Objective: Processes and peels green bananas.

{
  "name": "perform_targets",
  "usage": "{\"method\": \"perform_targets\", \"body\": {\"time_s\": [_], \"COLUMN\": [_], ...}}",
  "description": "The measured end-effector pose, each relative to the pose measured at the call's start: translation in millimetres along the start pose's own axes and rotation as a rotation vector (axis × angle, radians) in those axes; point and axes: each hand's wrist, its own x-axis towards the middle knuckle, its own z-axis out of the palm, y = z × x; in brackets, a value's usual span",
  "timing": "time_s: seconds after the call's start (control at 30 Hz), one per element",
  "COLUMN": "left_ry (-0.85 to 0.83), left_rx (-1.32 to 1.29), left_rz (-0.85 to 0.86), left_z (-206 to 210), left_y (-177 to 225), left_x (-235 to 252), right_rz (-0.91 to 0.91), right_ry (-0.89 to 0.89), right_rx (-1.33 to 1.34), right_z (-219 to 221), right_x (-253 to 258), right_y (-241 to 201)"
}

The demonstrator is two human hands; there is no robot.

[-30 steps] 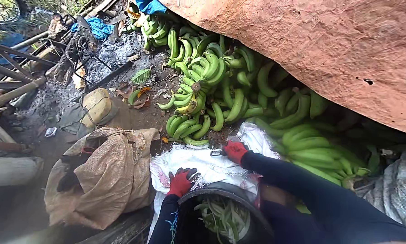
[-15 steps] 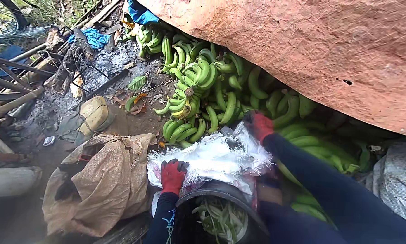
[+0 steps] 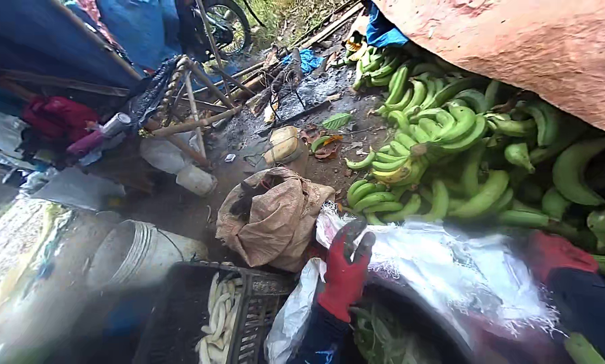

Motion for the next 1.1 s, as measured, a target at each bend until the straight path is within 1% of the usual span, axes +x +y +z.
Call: {"method": "perform_targets", "body": {"time_s": [0.07,0.1,0.17,0.2,0.23,0.27,0.3,0.33,0.37,0.4,0.43,0.5,0.53,0.57,0.6,0.63,0.67,0.7,0.77,0.8,0.83,0.87,0.93,0.97,1.03,1.1], "left_ry": [-0.024,-0.025,-0.035,-0.053,-0.077,-0.101,-0.126,-0.148,-0.169,-0.192,-0.219,-0.291,-0.349,-0.412,-0.428,-0.407,-0.360,-0.304,-0.220,-0.204,-0.185,-0.166,-0.139,-0.137,-0.133,-0.133], "left_rx": [-0.133,-0.166,-0.142,-0.106,-0.091,-0.096,-0.121,-0.161,-0.214,-0.279,-0.359,-0.567,-0.690,-0.816,-0.926,-0.999,-0.973,-0.919,-0.800,-0.763,-0.742,-0.712,-0.626,-0.580,-0.487,-0.393], "left_rz": [-0.041,-0.089,-0.220,-0.287,-0.319,-0.318,-0.311,-0.306,-0.306,-0.322,-0.360,-0.488,-0.526,-0.494,-0.421,-0.374,-0.388,-0.431,-0.451,-0.447,-0.442,-0.436,-0.463,-0.472,-0.482,-0.507], "left_z": [6,9,13,14,15,17,17,17,18,18,19,11,5,1,2,2,-1,-9,-26,-35,-42,-48,-57,-57,-54,-48], "left_y": [-3,-3,1,4,6,9,13,16,19,23,31,59,66,59,42,29,19,13,1,-1,-1,2,12,15,12,6], "left_x": [-32,-48,-76,-88,-97,-105,-113,-120,-127,-132,-137,-149,-156,-163,-168,-174,-180,-185,-191,-194,-197,-200,-203,-204,-206,-209], "right_rz": [-0.012,-0.003,-0.031,-0.087,-0.176,-0.293,-0.437,-0.614,-0.792,-0.808,-0.890,-1.032,-1.111,-1.197,-1.264,-1.306,-1.296,-1.226,-0.963,-0.842,-0.748,-0.694,-0.663,-0.661,-0.672,-0.715], "right_ry": [-0.018,0.022,0.109,0.140,0.153,0.132,0.104,0.069,0.042,0.130,0.139,0.211,0.179,0.091,0.000,-0.062,-0.087,-0.076,0.012,0.037,0.009,-0.056,-0.207,-0.248,-0.217,-0.160], "right_rx": [0.108,0.214,0.561,0.780,0.957,1.083,1.134,1.139,1.124,1.162,1.119,0.907,0.782,0.655,0.544,0.484,0.461,0.484,0.573,0.566,0.492,0.380,0.163,0.117,0.127,0.134], "right_z": [-20,-27,-54,-70,-82,-93,-103,-115,-131,-145,-157,-163,-156,-146,-134,-123,-113,-105,-95,-94,-94,-94,-86,-79,-68,-66], "right_x": [-26,-35,-67,-86,-96,-100,-102,-113,-132,-173,-212,-295,-325,-346,-364,-378,-389,-395,-392,-388,-387,-389,-387,-382,-375,-390], "right_y": [1,9,21,26,34,46,61,67,62,36,14,-38,-54,-65,-74,-82,-86,-88,-86,-82,-77,-72,-68,-67,-63,-68]}}
